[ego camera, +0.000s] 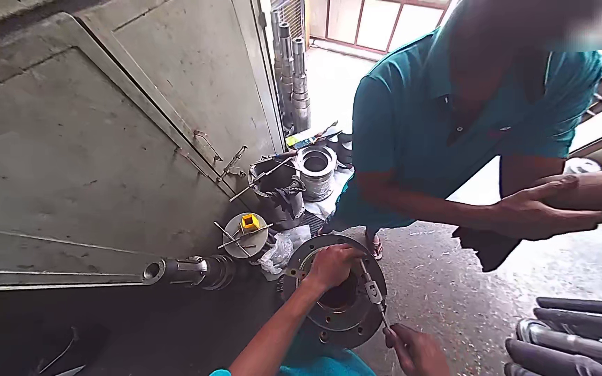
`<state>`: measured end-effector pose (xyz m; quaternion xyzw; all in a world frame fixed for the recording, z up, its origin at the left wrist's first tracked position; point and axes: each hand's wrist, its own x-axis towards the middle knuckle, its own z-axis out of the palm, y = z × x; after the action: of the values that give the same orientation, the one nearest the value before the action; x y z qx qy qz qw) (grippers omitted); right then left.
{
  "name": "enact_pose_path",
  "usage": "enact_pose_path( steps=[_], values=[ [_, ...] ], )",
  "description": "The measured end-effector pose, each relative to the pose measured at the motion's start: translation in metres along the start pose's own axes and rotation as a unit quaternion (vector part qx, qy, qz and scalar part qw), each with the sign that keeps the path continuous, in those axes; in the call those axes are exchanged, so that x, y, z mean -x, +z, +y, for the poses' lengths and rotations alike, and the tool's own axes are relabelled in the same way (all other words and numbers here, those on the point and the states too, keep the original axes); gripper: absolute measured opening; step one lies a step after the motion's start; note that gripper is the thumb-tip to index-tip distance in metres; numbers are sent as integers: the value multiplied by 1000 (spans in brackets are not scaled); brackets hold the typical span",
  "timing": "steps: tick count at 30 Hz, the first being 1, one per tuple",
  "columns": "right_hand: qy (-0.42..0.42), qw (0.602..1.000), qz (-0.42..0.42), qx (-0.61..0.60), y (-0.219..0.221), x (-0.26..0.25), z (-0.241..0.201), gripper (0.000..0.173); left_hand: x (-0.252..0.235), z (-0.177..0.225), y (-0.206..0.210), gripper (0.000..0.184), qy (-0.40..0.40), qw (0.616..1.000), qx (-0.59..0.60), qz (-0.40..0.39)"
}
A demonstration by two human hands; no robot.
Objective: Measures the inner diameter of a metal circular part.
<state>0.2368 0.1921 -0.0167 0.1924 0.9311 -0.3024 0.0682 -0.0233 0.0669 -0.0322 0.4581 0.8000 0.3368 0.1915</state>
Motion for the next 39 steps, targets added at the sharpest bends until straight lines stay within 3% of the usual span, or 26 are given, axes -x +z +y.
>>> enact_pose_path(
  steps=[3, 6, 9, 11, 13, 14, 17, 19, 21, 22, 24, 26, 29, 31, 33, 35, 37, 39],
  values=[
    [-5, 999, 34, -5, -26, -24, 27, 28, 56, 0, 1, 21, -37, 996, 28, 73],
    [-1, 995, 93, -25, -31, -57, 43, 29, 111, 21, 18, 17, -158, 964, 177, 121],
    [16, 998, -4, -63, -44, -62, 44, 28, 103, 32, 22, 15, -265, 900, 309, 157],
    [35, 983, -117, -134, -44, -42, 37, 30, 58, 24, 13, 20, -269, 895, 339, 109],
    [62, 935, -196, -289, -23, -26, 15, 31, -4, 24, 5, 25, -220, 927, 305, -7],
    [90, 902, -197, -373, -4, -20, -4, 32, -33, 30, 8, 25, -171, 946, 263, -84],
    [187, 815, -69, -544, 44, -32, -79, 34, -86, 70, 36, 20, 17, 950, 115, -288],
    [232, 770, 32, -593, 55, -50, -108, 16, -85, 96, 56, 19, 84, 927, 70, -358],
    [211, 743, 29, -634, 58, -53, -103, 11, -65, 100, 54, 25, 98, 934, 50, -339],
    [186, 754, -1, -630, 51, -48, -95, 12, -50, 95, 44, 29, 86, 948, 51, -302],
    [82, 827, -61, -553, 26, -37, -63, 18, -17, 72, 15, 33, 28, 977, 52, -204],
    [-15, 901, 24, -433, 5, -28, -29, 23, 24, 39, -5, 31, -47, 989, 77, -117],
    [-50, 968, 200, -143, -27, -49, 27, 31, 77, 8, -14, 32, -142, 972, 161, -94],
    [-37, 986, 154, -48, -40, -63, 52, 37, 97, 14, 3, 26, -199, 936, 288, -29],
    [-25, 995, 66, -64, -42, -62, 64, 45, 102, 28, 23, 21, -255, 882, 390, 76],
    [-6, 993, 19, -116, -38, -49, 66, 49, 87, 33, 28, 19, -272, 860, 410, 136],
    [27, 981, -26, -192, -28, -23, 55, 47, 60, 32, 27, 21, -280, 859, 407, 135],
    [48, 949, -90, -297, -10, -7, 30, 40, 19, 31, 23, 23, -264, 888, 369, 69]
  ],
)
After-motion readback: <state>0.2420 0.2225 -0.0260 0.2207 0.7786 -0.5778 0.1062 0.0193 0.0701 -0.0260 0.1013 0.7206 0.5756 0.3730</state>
